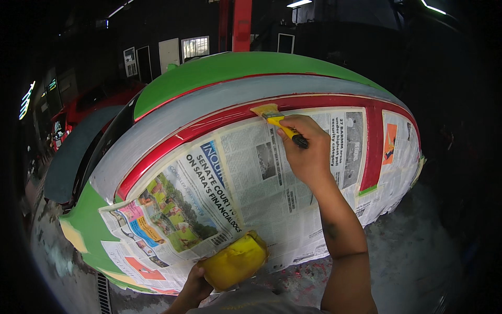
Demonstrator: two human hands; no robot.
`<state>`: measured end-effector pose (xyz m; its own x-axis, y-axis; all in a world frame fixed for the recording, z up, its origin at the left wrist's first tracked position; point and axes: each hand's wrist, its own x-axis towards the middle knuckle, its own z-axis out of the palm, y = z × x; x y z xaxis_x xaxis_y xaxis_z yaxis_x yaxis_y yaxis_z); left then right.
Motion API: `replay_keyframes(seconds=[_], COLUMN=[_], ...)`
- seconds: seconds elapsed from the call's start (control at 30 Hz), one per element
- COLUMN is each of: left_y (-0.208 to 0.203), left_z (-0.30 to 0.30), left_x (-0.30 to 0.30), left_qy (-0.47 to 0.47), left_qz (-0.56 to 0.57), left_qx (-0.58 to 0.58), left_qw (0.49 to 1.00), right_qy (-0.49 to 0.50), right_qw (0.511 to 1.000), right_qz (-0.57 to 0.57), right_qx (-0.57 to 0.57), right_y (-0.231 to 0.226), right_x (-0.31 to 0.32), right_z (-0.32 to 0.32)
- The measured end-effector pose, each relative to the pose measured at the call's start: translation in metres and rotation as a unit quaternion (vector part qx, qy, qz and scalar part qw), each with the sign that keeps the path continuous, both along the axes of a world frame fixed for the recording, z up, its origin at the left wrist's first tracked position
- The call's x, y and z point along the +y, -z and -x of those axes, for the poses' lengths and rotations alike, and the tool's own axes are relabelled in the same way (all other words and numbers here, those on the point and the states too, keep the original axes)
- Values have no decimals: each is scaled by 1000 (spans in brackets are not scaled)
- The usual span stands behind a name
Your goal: The person paints a red stripe along the rear of a car using a small brush and a yellow paint container. The car is masked with newspaper and tape. The person repeatedly dips the brush into the container and applies paint along the curved edge of the trunk.
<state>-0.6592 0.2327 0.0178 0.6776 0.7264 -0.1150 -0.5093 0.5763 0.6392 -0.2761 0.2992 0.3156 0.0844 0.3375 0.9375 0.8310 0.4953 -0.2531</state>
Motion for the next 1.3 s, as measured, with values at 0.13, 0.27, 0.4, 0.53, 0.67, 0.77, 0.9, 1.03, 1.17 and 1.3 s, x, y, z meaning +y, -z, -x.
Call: replay_keyframes(seconds=[0.13, 0.27, 0.4, 0.53, 0.67, 0.77, 0.9, 1.03, 1.17, 1.3], left_y=[-9, -10, -5, -6, -12, -17, -21, -21, -22, -26], left_z=[-13, -23, -29, -28, -28, -25, -26, -29, -29, -28], left_x=[-9, -10, -17, -19, -18, -21, -17, -16, -16, -17], left_qy=[-18, -25, -42, -36, -46, -34, -29, -33, -43, -34], left_qz=[-26, -19, -18, -14, -33, -33, -41, -50, -54, -57], left_qx=[0, 0, -2, -22, -15, -3, 5, -4, -18, -7], left_qw=[1000, 1000, 999, 999, 998, 999, 999, 998, 997, 998], right_qy=[-3, -7, -23, 33, 24, 29, 28, 27, 1, -5], right_qw=[999, 997, 995, 998, 999, 998, 998, 998, 997, 995], right_qz=[32, 62, 77, 48, 39, 45, 51, 45, 55, 70], right_qx=[-21, -45, -57, -18, -6, -13, -5, -24, -45, -69], right_y=[-17, -32, -35, -29, -27, -32, -38, -26, -16, -29], right_x=[-3, -7, -10, -13, -18, -19, -17, -19, -26, -22], right_z=[3, 4, -8, -27, -37, -42, -46, -34, -12, -9])
